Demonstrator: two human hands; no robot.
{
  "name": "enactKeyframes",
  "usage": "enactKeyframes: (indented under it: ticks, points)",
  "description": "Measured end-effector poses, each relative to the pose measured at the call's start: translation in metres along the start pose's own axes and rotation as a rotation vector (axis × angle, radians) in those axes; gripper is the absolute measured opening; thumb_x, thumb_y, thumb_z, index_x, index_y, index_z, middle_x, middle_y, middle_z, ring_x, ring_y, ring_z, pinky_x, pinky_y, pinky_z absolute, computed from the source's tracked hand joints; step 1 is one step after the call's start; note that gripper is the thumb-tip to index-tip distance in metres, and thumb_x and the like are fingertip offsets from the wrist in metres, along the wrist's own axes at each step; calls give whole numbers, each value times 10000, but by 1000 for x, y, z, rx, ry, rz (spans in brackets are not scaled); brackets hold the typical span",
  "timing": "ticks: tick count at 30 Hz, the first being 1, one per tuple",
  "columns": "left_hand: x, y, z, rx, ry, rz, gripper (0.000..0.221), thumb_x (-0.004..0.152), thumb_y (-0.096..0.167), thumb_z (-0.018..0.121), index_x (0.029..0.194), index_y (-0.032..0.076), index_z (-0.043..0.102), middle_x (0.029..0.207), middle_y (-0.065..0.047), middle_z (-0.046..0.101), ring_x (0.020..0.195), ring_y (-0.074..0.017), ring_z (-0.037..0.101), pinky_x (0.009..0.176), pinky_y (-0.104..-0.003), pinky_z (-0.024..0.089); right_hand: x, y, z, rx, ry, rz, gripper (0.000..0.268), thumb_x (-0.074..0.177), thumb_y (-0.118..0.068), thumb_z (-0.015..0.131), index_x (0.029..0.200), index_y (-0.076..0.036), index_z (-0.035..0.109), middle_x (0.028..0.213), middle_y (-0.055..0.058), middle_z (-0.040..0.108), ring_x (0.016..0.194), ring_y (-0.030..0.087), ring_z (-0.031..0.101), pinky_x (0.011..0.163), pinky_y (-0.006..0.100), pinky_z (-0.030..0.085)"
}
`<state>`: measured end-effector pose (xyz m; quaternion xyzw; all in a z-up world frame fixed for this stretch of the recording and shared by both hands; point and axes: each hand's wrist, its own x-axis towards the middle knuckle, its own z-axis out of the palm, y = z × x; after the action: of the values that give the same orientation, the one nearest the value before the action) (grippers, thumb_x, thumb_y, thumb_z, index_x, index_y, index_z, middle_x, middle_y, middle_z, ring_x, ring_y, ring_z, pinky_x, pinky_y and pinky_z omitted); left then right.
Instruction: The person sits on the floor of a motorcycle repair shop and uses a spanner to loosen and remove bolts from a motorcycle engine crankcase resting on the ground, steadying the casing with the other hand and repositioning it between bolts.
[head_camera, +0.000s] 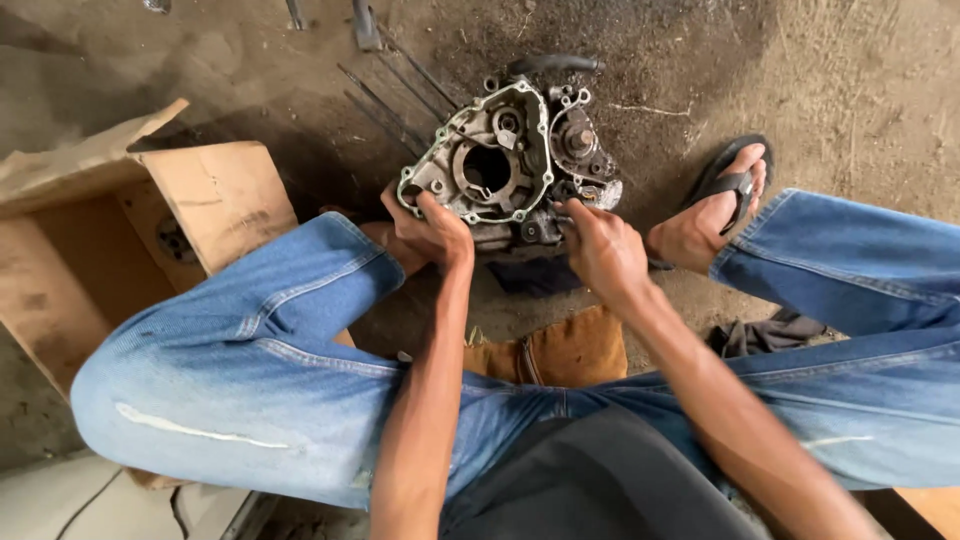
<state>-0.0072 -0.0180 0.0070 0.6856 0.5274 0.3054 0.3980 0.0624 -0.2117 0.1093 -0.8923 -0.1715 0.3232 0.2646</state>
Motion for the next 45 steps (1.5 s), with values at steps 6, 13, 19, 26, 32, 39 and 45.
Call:
enactKeyframes:
  ticks: [6,13,19,26,32,39,45]
  points:
    - [8,0,0,-37,-28,-76,370,935,258,514,1206,30,622,962,-180,719,786,-296,655,738,-444,544,8,16,-9,-181,102,-396,362,806,-6,666,1153,-106,667,997,126,750,689,345,696,521,445,566]
    - [14,2,0,-15,-79,-135,382,939,304,516,1214,53,606,886,-185,704,738,-287,626,690,-447,517,7,14,7,-268,99,-257,463,860,147,602,1215,-132,707,990,129,730,628,242,682,377,334,521]
    - [20,3,1,105,-37,-206,428,904,320,498,1232,65,605,873,-201,684,700,-311,584,668,-462,475,2,-8,3,-251,99,-263,456,685,97,645,1116,-48,666,1010,151,726,602,291,665,397,374,524]
    - [17,0,3,87,-23,-173,380,920,325,513,1191,77,614,852,-169,674,714,-272,593,687,-440,484,1,-12,27,-100,33,76,123,971,19,577,1087,-2,610,1001,238,674,535,295,642,335,370,499]
    - [14,10,0,63,-36,-133,374,939,334,512,1196,79,608,895,-136,695,750,-252,635,711,-438,506,-3,-29,12,-93,-81,235,390,961,114,474,1327,-18,496,985,234,668,527,258,634,343,333,513]
    - [15,3,4,8,-17,-120,349,933,278,538,1183,49,622,943,-177,726,807,-291,675,770,-450,548,-12,5,51,-110,125,31,372,962,154,456,1249,-13,622,920,218,704,561,251,649,385,316,512]
    - [24,-5,-2,-44,-150,-136,370,959,261,542,1244,26,545,1018,-191,706,831,-310,650,774,-466,505,-22,-7,16,26,253,-281,324,864,-36,665,1187,-8,648,918,214,695,768,393,665,586,461,532]
